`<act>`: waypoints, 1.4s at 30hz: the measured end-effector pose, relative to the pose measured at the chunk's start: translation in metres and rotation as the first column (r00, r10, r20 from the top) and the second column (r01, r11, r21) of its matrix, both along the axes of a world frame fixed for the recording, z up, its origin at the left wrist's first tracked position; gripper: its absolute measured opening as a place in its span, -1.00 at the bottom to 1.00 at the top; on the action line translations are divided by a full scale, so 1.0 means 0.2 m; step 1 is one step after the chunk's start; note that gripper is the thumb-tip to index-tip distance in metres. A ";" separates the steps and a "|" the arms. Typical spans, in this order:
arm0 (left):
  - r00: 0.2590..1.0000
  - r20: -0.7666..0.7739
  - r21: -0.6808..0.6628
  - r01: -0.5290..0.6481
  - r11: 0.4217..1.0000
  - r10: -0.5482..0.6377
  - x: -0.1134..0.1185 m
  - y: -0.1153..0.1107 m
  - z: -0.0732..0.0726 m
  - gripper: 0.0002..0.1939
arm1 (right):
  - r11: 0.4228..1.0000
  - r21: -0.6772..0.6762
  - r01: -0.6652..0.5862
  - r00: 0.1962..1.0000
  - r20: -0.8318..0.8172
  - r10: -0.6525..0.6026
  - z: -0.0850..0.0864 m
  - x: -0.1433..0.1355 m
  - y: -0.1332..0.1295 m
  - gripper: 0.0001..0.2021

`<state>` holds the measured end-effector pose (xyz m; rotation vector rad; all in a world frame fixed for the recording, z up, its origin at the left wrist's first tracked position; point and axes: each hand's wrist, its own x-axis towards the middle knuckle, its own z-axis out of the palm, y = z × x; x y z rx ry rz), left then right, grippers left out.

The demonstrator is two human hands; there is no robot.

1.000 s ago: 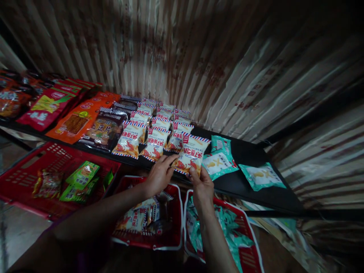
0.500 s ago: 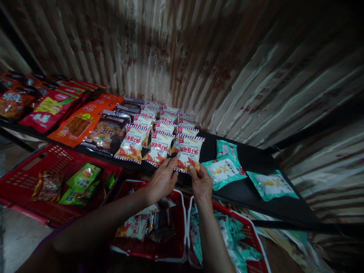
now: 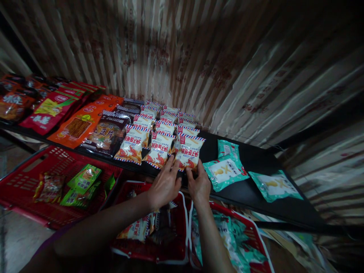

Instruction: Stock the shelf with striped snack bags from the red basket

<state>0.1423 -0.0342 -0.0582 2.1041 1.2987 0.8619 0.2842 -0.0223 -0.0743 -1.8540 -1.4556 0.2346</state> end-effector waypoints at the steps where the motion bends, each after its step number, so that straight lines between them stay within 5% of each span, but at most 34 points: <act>1: 1.000 -0.017 0.017 0.004 1.000 -0.004 0.00 -0.01 0.00 -0.42 | 1.000 0.004 -0.006 1.000 0.006 0.006 0.00 0.00 0.00 -0.43; 15: 0.995 -0.086 0.138 0.068 0.988 -0.056 0.03 -0.04 -0.07 -0.38 | 0.990 0.108 -0.086 0.996 0.011 0.085 -0.02 -0.01 -0.01 -0.36; 30: 0.996 -0.080 0.102 0.039 0.994 -0.031 0.02 -0.03 -0.02 -0.40 | 0.987 0.053 -0.150 0.989 -0.008 0.151 -0.01 -0.02 -0.02 -0.33; 35: 0.995 -0.088 0.169 0.053 0.984 -0.038 0.00 -0.04 -0.04 -0.40 | 0.983 0.164 -0.079 0.997 0.021 0.076 -0.03 0.00 -0.03 -0.33; 42: 0.985 -0.139 0.171 0.122 0.978 -0.099 -0.09 -0.06 -0.05 -0.44 | 0.984 0.152 -0.092 0.993 0.093 0.079 -0.07 -0.03 -0.07 -0.38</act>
